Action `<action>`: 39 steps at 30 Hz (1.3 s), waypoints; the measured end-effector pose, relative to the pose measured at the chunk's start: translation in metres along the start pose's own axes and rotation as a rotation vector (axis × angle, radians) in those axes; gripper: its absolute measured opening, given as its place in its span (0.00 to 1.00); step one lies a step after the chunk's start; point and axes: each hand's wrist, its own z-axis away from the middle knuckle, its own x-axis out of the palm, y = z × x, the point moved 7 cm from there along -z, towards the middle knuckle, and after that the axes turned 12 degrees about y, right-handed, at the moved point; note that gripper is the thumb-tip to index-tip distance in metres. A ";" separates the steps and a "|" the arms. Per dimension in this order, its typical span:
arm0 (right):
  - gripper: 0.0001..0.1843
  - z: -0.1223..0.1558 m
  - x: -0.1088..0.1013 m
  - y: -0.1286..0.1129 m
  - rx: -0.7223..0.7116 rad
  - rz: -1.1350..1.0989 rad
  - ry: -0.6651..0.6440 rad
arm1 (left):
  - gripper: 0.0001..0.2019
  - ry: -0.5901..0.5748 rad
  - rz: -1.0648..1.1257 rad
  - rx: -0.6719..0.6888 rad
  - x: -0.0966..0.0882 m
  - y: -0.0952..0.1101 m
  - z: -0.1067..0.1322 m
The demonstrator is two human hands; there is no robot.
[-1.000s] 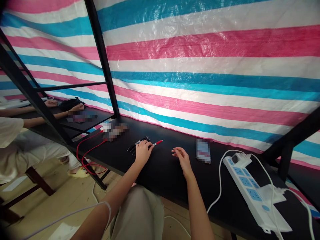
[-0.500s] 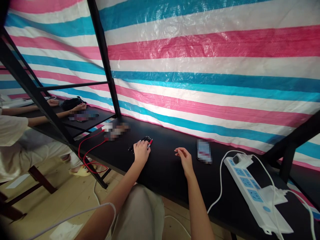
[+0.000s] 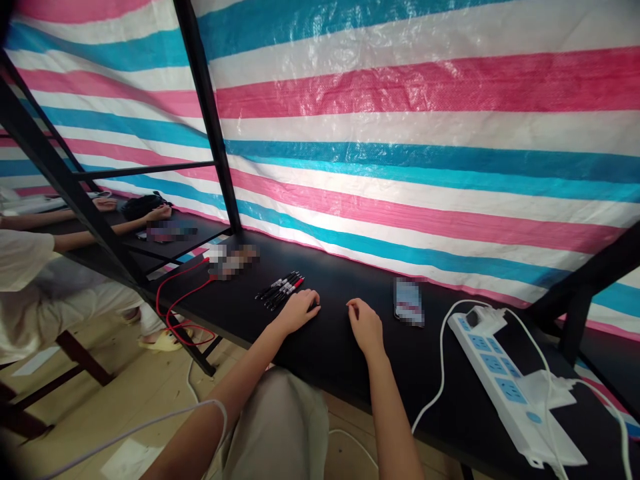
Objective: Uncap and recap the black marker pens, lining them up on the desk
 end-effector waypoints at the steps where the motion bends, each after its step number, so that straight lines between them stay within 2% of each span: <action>1: 0.12 0.002 0.003 -0.004 -0.048 0.068 -0.038 | 0.05 -0.031 0.027 0.020 0.004 0.003 0.001; 4: 0.11 0.005 0.008 -0.010 -0.110 0.170 -0.106 | 0.05 -0.046 0.045 0.006 0.008 0.003 0.002; 17: 0.11 0.005 0.009 -0.006 -0.114 0.225 -0.115 | 0.04 -0.048 0.053 -0.028 0.008 0.002 0.003; 22: 0.11 0.005 0.010 -0.005 -0.118 0.226 -0.116 | 0.05 0.090 -0.074 -0.128 -0.005 -0.012 -0.001; 28: 0.11 0.004 0.010 -0.005 -0.116 0.210 -0.112 | 0.11 0.316 -0.327 -0.397 -0.028 -0.037 0.004; 31: 0.11 0.005 0.010 -0.004 -0.114 0.214 -0.111 | 0.14 0.300 -0.410 -0.481 -0.030 -0.046 0.009; 34: 0.11 0.005 0.010 -0.004 -0.118 0.217 -0.105 | 0.11 0.268 -0.416 -0.465 -0.028 -0.046 0.010; 39: 0.11 0.005 0.009 -0.004 -0.110 0.203 -0.101 | 0.10 0.286 -0.395 -0.430 -0.030 -0.040 0.008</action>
